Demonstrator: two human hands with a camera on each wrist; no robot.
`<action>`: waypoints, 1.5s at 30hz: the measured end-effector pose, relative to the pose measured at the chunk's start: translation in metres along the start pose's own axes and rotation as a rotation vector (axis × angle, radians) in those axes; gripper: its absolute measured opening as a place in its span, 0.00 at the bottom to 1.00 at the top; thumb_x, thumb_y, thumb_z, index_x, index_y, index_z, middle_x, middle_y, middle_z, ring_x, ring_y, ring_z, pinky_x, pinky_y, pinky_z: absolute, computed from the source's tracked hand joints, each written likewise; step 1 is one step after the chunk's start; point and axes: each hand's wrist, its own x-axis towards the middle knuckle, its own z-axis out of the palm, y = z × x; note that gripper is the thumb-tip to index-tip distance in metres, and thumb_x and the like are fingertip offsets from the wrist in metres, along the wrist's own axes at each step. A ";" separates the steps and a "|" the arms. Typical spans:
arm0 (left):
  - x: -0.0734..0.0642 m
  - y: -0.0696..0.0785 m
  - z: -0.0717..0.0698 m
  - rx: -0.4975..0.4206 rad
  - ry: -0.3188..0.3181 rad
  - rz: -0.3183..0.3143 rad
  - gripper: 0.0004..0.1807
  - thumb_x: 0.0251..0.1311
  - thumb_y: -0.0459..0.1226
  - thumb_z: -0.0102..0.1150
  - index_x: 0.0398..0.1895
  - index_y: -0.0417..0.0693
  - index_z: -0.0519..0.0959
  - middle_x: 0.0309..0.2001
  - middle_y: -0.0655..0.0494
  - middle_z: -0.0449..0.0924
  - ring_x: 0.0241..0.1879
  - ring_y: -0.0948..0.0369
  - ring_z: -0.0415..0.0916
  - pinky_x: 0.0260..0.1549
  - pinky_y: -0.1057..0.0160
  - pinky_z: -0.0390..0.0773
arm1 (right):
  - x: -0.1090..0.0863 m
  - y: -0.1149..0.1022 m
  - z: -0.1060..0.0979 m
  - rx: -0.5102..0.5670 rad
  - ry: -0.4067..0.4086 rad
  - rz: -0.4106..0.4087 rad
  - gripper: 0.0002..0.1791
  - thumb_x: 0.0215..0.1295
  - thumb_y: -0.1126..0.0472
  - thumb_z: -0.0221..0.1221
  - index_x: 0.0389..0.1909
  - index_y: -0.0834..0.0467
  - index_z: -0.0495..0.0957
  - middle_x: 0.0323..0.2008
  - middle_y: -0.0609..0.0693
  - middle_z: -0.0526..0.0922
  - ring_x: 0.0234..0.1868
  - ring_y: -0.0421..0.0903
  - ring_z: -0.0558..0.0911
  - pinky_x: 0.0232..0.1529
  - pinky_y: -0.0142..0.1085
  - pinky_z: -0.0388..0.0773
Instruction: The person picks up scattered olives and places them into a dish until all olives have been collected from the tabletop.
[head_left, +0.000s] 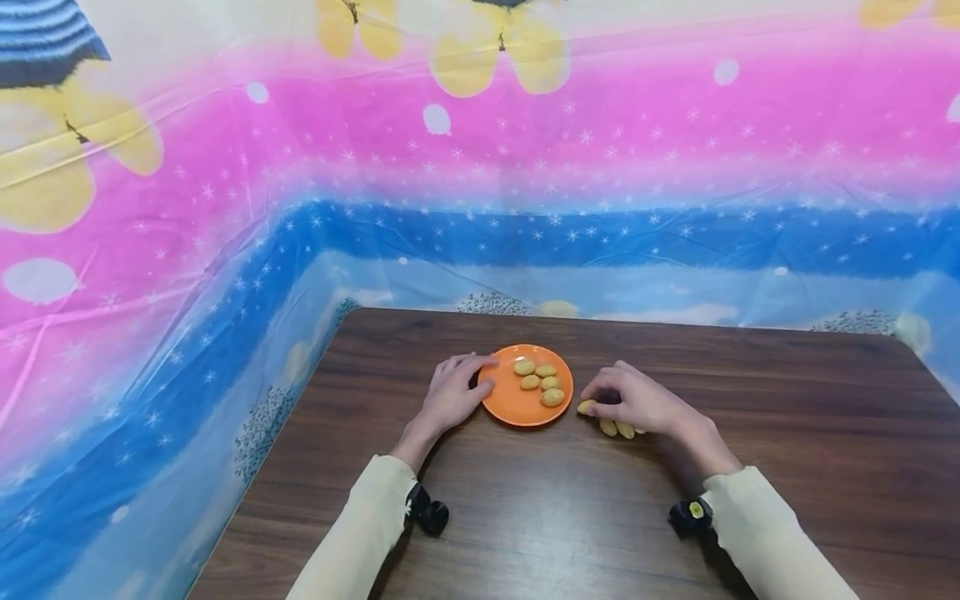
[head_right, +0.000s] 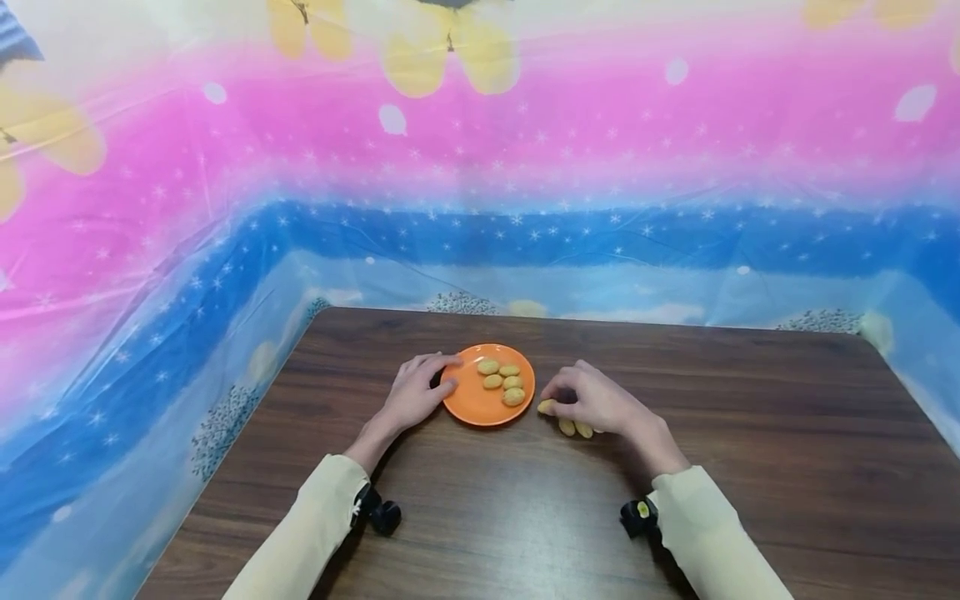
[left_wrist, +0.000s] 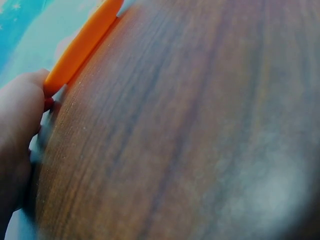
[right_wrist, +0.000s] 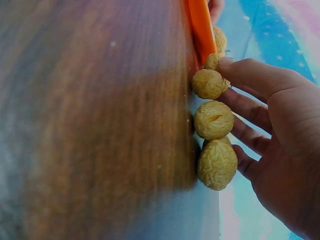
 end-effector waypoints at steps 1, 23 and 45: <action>0.000 0.001 0.000 0.000 -0.001 -0.002 0.21 0.70 0.49 0.52 0.65 0.63 0.75 0.68 0.63 0.72 0.73 0.55 0.58 0.73 0.44 0.50 | 0.001 -0.001 -0.001 0.000 0.004 -0.001 0.09 0.67 0.50 0.63 0.46 0.40 0.85 0.42 0.34 0.81 0.43 0.42 0.72 0.44 0.38 0.72; 0.001 -0.001 0.001 -0.009 0.005 -0.001 0.21 0.70 0.49 0.52 0.65 0.64 0.75 0.68 0.63 0.72 0.73 0.55 0.58 0.72 0.44 0.51 | 0.016 -0.018 -0.003 -0.027 0.057 -0.123 0.10 0.66 0.52 0.64 0.46 0.45 0.85 0.44 0.38 0.84 0.45 0.42 0.74 0.45 0.39 0.74; 0.002 -0.003 0.002 -0.001 0.005 0.014 0.22 0.71 0.50 0.52 0.66 0.64 0.74 0.68 0.63 0.73 0.73 0.56 0.58 0.72 0.45 0.51 | 0.042 -0.039 0.004 -0.009 0.047 -0.149 0.10 0.65 0.52 0.66 0.45 0.46 0.87 0.40 0.36 0.82 0.41 0.49 0.73 0.39 0.36 0.68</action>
